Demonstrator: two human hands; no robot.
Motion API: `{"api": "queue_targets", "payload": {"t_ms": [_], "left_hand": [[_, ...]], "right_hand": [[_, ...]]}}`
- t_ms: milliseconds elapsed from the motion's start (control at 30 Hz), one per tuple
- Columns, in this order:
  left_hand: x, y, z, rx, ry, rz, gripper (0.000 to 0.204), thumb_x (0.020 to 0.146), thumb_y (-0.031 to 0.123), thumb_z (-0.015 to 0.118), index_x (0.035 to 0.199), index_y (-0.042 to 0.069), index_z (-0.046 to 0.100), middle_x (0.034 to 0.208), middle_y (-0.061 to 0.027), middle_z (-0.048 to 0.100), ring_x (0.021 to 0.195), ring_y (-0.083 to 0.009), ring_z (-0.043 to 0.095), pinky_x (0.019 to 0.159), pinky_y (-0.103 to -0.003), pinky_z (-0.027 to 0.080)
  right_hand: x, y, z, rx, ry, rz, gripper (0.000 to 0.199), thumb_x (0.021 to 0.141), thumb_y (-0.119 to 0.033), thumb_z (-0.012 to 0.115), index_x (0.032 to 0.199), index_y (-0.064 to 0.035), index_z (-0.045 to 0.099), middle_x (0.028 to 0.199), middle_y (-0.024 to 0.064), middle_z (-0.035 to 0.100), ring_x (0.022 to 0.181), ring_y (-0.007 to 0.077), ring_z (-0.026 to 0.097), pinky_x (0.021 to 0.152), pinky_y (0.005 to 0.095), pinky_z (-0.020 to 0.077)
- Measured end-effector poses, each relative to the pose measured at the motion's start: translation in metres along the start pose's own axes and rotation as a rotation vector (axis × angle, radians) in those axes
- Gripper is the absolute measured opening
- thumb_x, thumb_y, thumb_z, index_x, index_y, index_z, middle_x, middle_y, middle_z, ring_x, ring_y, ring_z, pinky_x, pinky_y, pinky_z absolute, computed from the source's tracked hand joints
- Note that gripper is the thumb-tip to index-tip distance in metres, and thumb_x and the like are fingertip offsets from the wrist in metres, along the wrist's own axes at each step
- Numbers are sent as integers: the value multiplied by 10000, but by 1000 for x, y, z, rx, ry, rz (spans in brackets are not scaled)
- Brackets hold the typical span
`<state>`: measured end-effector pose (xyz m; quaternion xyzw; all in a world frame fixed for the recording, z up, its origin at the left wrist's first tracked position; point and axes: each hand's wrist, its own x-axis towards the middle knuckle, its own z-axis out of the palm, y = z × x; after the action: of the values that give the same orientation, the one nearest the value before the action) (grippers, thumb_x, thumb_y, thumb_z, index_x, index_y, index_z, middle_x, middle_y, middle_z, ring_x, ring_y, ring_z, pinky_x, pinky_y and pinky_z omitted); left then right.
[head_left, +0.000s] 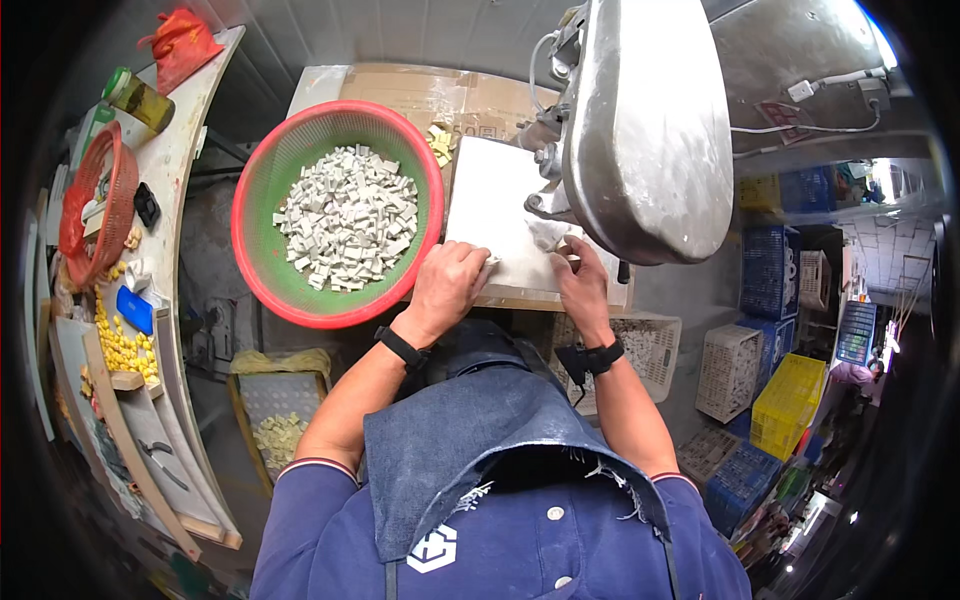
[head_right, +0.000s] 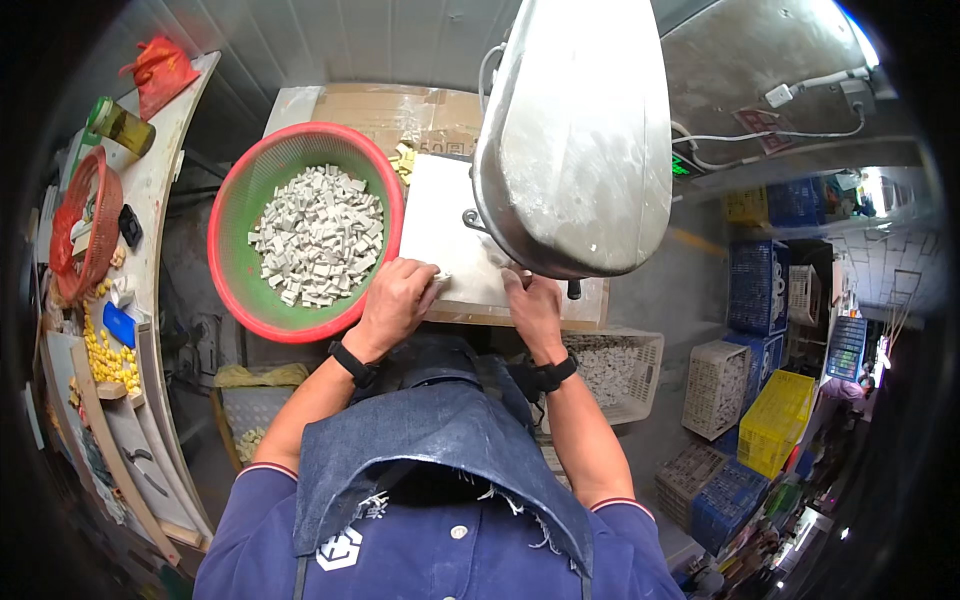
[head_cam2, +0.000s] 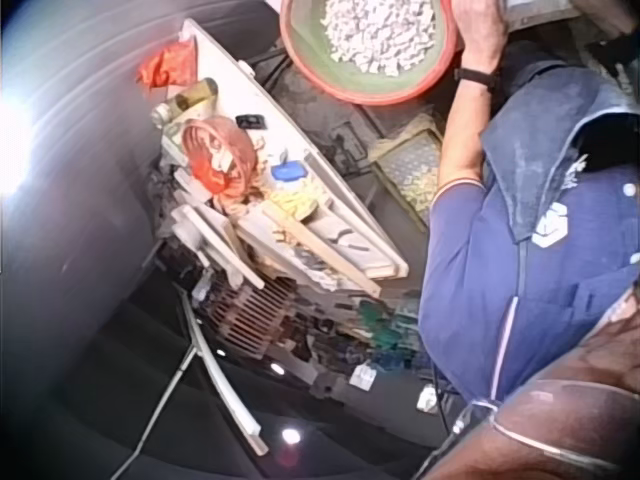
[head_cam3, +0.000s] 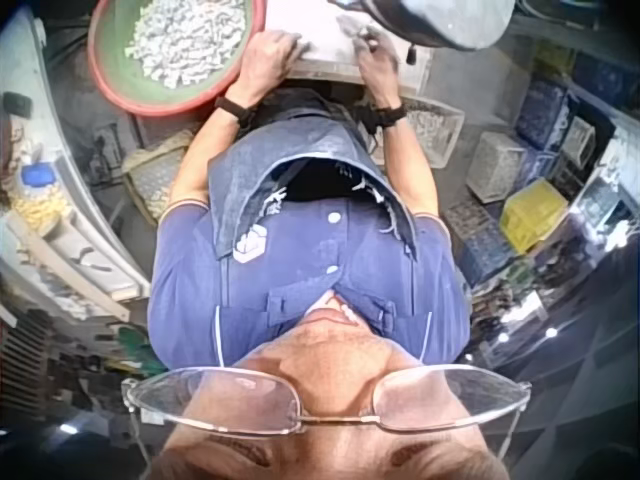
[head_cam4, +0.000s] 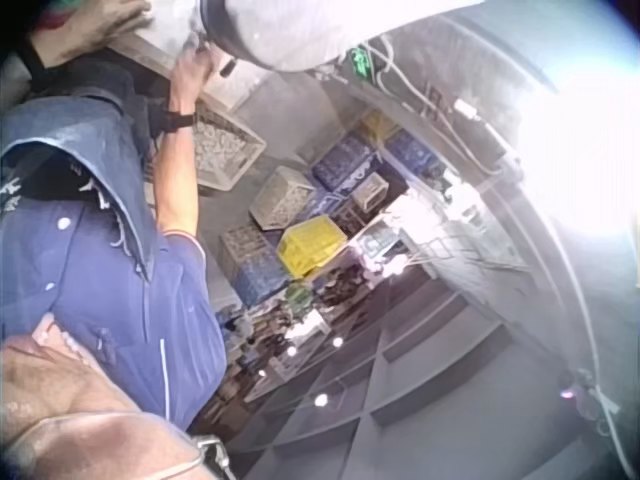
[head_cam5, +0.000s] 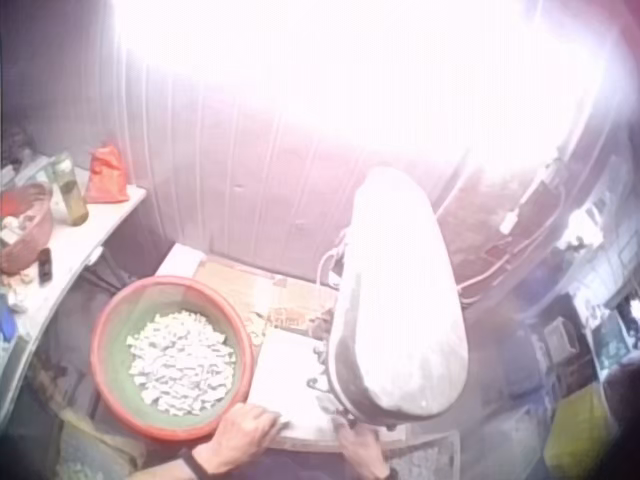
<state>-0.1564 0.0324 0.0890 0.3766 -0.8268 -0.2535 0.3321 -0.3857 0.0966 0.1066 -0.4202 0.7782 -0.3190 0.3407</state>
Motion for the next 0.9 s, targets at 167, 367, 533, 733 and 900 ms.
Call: {"api": "queue_targets", "payload": {"t_ms": [167,367,533,733,900], "left_hand": [[-1,-2,-1,-10,17,0,175,792,93,750,935,30,671,857,-121,651,826,-313,629,745,-411,495],[-1,-13,-11,-64,79,-23,185,812,48,727,988,15,677,915,-134,681,841,-304,652,763,-403,523],[-12,-54,-32,-36,266,-357,204,834,34,688,1037,11,681,953,-150,694,873,-304,665,790,-393,528],[-43,-116,-53,248,249,-482,281,840,55,681,1117,11,679,1000,-163,682,826,-297,643,776,-395,516],[-60,-99,-49,203,107,-550,306,831,64,677,1128,-9,672,1020,-176,682,842,-335,646,756,-422,505]], "right_hand": [[1,-2,4,24,-3,-58,354,931,-92,658,1265,16,610,994,14,635,789,92,559,734,253,485],[1,-7,-2,-18,-15,-42,348,941,-86,636,1267,31,600,1046,27,651,794,92,568,733,255,486],[-21,13,-21,195,27,-22,275,976,-101,599,1221,20,622,1059,55,676,851,94,618,791,253,515],[-21,73,-48,365,109,35,249,959,-132,615,1140,38,633,895,59,691,771,108,658,715,259,527],[27,162,-58,374,174,153,282,926,-151,635,1160,8,638,908,95,704,783,164,683,724,296,535]]}}
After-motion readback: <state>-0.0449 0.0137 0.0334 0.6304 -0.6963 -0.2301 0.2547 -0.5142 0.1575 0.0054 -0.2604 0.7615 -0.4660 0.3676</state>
